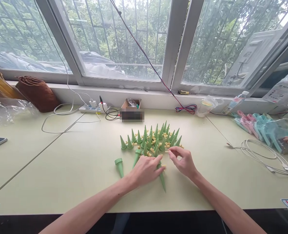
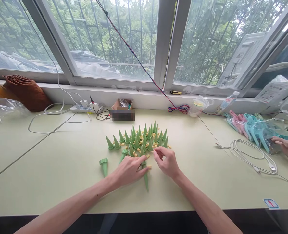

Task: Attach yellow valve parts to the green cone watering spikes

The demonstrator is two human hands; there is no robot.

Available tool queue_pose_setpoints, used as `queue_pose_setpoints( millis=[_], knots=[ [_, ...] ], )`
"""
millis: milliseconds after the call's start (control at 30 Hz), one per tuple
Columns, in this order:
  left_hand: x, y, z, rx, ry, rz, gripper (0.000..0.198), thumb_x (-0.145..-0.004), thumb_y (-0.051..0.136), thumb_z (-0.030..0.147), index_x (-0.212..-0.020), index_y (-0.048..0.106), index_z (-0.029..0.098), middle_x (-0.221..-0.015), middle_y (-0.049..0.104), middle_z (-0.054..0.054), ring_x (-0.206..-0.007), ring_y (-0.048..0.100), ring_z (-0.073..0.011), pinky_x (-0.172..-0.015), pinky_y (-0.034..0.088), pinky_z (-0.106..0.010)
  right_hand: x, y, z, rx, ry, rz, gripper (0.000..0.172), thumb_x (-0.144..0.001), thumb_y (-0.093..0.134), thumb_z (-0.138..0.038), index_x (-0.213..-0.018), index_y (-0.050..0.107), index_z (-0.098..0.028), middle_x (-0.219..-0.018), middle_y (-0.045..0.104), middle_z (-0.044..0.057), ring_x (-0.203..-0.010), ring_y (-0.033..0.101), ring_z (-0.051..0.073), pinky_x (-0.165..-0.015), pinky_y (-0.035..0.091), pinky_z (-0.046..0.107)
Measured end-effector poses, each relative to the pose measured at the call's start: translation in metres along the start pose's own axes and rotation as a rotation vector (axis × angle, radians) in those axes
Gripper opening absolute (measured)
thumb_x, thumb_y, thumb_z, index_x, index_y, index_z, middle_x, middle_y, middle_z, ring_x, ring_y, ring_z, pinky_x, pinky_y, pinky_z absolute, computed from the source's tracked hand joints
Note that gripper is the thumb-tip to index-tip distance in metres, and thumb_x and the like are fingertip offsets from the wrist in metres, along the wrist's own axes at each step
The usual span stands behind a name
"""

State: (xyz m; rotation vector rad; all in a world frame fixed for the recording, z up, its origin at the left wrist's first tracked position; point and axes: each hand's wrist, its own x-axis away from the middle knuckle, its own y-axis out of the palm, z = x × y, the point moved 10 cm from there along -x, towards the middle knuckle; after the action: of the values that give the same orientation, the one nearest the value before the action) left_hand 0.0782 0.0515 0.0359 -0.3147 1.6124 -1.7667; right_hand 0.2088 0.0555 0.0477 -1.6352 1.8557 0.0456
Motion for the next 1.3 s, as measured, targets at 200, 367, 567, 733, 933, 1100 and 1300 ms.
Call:
queue_pose_setpoints(
  millis=[200, 367, 567, 733, 933, 1100, 1300],
  knots=[
    [0.000, 0.002, -0.003, 0.051, -0.063, -0.066, 0.030, -0.094, 0.054, 0.042, -0.111, 0.060, 0.017, -0.058, 0.064, 0.001, -0.058, 0.065, -0.0220, -0.057, 0.040, -0.028, 0.000, 0.000, 0.001, -0.014, 0.000, 0.002, 0.011, -0.091, 0.057, -0.025, -0.092, 0.066, -0.018, -0.067, 0.063, 0.001, -0.055, 0.058, 0.014, -0.051, 0.049, 0.026],
    [0.001, 0.004, -0.005, 0.098, -0.089, -0.111, 0.033, -0.091, 0.058, 0.042, -0.113, 0.060, 0.017, -0.060, 0.064, 0.001, -0.060, 0.065, -0.0224, -0.060, 0.041, -0.029, 0.001, 0.001, 0.002, -0.016, 0.005, -0.005, 0.010, -0.092, 0.057, -0.025, -0.093, 0.065, -0.018, -0.067, 0.063, 0.001, -0.055, 0.058, 0.014, -0.052, 0.048, 0.026],
    [0.002, 0.007, -0.004, 0.206, -0.108, -0.113, 0.030, -0.089, 0.060, 0.046, -0.100, 0.060, 0.018, -0.063, 0.062, 0.002, -0.060, 0.061, -0.0199, -0.057, 0.038, -0.028, 0.001, 0.001, 0.001, -0.012, 0.001, -0.015, 0.011, -0.093, 0.056, -0.025, -0.092, 0.065, -0.018, -0.070, 0.065, 0.002, -0.058, 0.060, 0.015, -0.053, 0.050, 0.027],
    [0.003, 0.009, -0.003, 0.293, -0.118, -0.095, 0.022, -0.087, 0.063, 0.039, -0.094, 0.057, 0.020, -0.069, 0.062, 0.002, -0.060, 0.058, -0.0170, -0.056, 0.037, -0.026, 0.001, 0.002, 0.001, -0.014, 0.016, -0.018, 0.013, -0.094, 0.056, -0.026, -0.092, 0.066, -0.018, -0.070, 0.064, 0.002, -0.057, 0.059, 0.014, -0.052, 0.050, 0.027],
    [0.003, 0.002, -0.011, 0.379, -0.160, 0.034, 0.024, -0.093, 0.058, 0.042, -0.105, 0.056, 0.021, -0.088, 0.067, 0.000, -0.062, 0.059, -0.0145, -0.061, 0.042, -0.028, 0.000, -0.001, -0.003, -0.033, 0.009, 0.002, 0.015, -0.095, 0.056, -0.027, -0.090, 0.067, -0.018, -0.077, 0.067, 0.003, -0.053, 0.056, 0.012, -0.049, 0.048, 0.025],
    [0.003, 0.001, -0.010, 0.515, -0.129, 0.083, 0.019, -0.095, 0.055, 0.034, -0.108, 0.053, 0.021, -0.092, 0.066, -0.003, -0.068, 0.062, -0.0145, -0.062, 0.046, -0.027, 0.001, -0.006, -0.009, -0.022, -0.029, 0.038, 0.015, -0.095, 0.056, -0.026, -0.087, 0.066, -0.018, -0.075, 0.066, 0.002, -0.054, 0.057, 0.012, -0.049, 0.048, 0.025],
    [0.003, 0.004, -0.014, 0.829, -0.218, 0.081, 0.014, -0.095, 0.055, 0.034, -0.099, 0.048, 0.022, -0.073, 0.057, 0.003, -0.057, 0.056, -0.0113, -0.054, 0.046, -0.023, 0.002, -0.010, -0.014, 0.003, -0.061, 0.060, 0.014, -0.094, 0.055, -0.025, -0.087, 0.066, -0.019, -0.072, 0.065, 0.002, -0.057, 0.058, 0.014, -0.052, 0.050, 0.026]
  ],
)
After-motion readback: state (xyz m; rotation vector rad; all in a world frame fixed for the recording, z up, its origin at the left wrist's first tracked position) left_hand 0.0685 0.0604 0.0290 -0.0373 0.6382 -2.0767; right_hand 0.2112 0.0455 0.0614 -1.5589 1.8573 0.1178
